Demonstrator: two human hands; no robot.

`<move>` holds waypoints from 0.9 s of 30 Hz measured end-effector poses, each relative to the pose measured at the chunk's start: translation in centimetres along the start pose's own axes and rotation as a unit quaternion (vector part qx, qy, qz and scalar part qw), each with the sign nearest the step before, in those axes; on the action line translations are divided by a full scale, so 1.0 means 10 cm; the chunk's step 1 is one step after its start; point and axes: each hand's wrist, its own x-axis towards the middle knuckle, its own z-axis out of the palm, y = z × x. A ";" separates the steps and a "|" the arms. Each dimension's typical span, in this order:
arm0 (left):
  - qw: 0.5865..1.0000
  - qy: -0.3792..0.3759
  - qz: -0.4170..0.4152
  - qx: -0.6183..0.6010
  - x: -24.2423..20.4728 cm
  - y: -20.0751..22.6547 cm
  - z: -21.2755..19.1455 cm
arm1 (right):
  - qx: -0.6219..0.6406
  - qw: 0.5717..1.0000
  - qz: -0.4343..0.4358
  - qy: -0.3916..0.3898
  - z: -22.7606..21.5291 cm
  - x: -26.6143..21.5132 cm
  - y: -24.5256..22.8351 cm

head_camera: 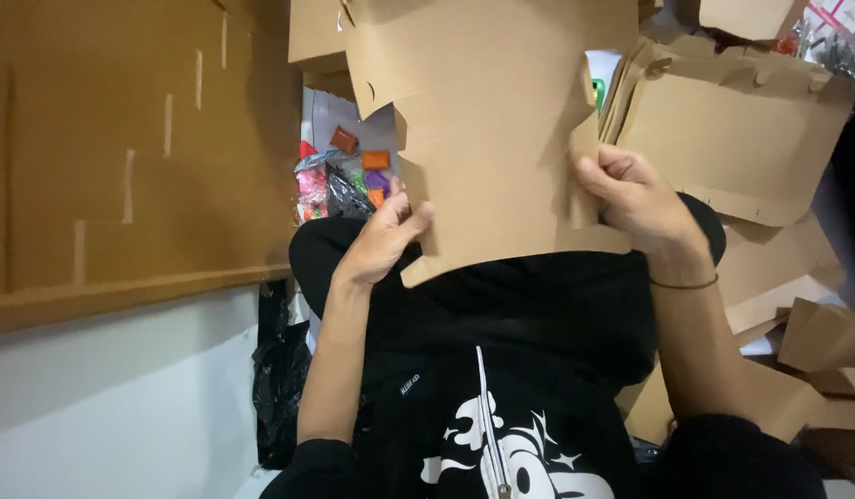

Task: Assembling a cardboard box by folding and tucking its flaps to create a finished container.

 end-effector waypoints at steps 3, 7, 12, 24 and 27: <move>0.978 0.054 0.019 -0.201 0.02 0.41 0.21 | 0.000 0.999 0.007 0.043 0.38 -0.08 -0.35; 0.978 0.065 0.073 -0.185 0.29 -0.01 0.13 | 0.015 1.000 0.007 0.024 0.17 0.00 0.01; 0.972 0.093 0.041 -0.214 0.26 0.03 0.19 | 0.053 0.997 -0.035 -0.052 0.40 -0.11 -0.44; 0.966 0.058 0.031 -0.248 0.08 0.40 0.31 | -0.027 0.994 -0.082 0.073 0.54 0.08 -0.42; 0.990 0.044 0.035 -0.132 0.01 0.02 0.13 | 0.004 0.992 -0.097 0.085 0.60 0.02 -0.59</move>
